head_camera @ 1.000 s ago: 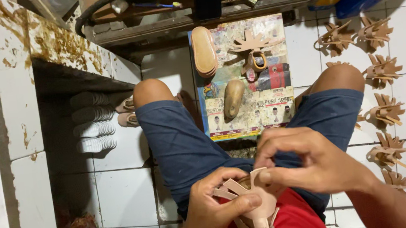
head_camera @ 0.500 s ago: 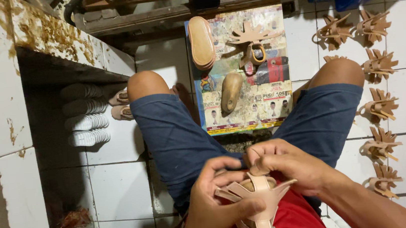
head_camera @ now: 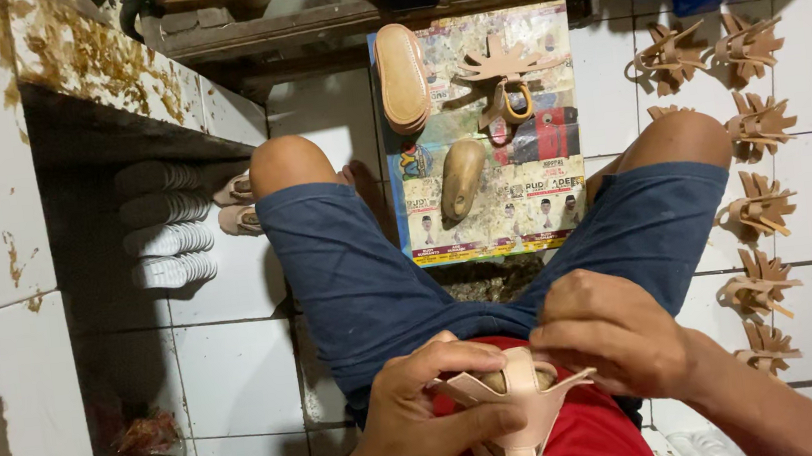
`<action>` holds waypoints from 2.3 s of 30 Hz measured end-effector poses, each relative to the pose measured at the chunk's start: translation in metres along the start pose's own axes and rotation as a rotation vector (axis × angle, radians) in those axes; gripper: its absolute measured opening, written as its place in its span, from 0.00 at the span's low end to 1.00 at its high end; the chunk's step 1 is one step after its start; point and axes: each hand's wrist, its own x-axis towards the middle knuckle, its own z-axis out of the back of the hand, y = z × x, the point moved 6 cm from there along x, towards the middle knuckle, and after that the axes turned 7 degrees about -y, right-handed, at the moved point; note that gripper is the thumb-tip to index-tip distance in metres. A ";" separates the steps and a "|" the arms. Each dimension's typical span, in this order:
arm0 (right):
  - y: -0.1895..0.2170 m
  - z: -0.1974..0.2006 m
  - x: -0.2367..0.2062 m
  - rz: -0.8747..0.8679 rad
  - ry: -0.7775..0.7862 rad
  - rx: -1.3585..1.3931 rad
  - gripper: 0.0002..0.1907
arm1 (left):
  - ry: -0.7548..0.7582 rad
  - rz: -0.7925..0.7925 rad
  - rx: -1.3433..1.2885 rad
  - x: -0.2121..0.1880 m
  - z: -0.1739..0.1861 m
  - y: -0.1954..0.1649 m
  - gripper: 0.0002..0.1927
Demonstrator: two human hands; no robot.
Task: The person sits on the floor and assembles a slipper by hand. They place a star-shaped sole onto a wooden shoe last, fold the tabs over the edges, and press them into place. They repeat the process with a second unit, handling the wooden last and sole pieces directly.
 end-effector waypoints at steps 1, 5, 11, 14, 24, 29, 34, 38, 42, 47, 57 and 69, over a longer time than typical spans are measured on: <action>0.002 0.002 0.003 0.071 0.012 0.014 0.16 | 0.003 -0.031 0.013 0.000 -0.001 -0.002 0.19; 0.008 0.003 0.011 0.200 0.035 0.107 0.17 | 0.029 -0.091 0.007 0.000 -0.004 -0.003 0.20; 0.007 -0.002 0.008 0.139 0.021 0.216 0.13 | 0.042 -0.092 -0.022 -0.004 -0.003 0.000 0.21; 0.007 -0.002 0.004 0.074 0.038 0.284 0.12 | 0.046 -0.060 -0.024 -0.008 -0.004 0.002 0.21; 0.037 -0.007 -0.025 -0.220 -0.050 0.513 0.13 | 0.151 -0.265 -0.069 -0.024 -0.006 -0.011 0.18; 0.030 -0.023 -0.050 -0.379 -0.026 0.653 0.14 | 0.325 -0.040 0.131 -0.019 -0.005 -0.021 0.17; 0.005 -0.038 -0.072 -0.617 0.129 0.826 0.21 | 0.355 0.264 0.089 -0.009 -0.010 -0.023 0.19; -0.018 -0.051 -0.092 -0.961 0.036 1.103 0.28 | 0.174 0.241 -0.046 0.004 -0.012 -0.017 0.29; -0.026 -0.061 -0.101 -1.032 -0.226 1.310 0.38 | 0.108 0.255 -0.070 -0.003 -0.003 0.004 0.20; -0.025 -0.063 -0.104 -1.146 -0.307 1.250 0.32 | -0.113 0.286 -0.109 -0.021 0.014 0.040 0.09; -0.031 -0.071 -0.111 -1.160 -0.148 0.835 0.08 | -0.245 0.345 -0.237 -0.040 0.027 0.059 0.21; -0.004 -0.114 -0.063 -1.164 0.191 1.973 0.60 | 0.180 -0.003 -0.071 -0.024 0.008 0.006 0.20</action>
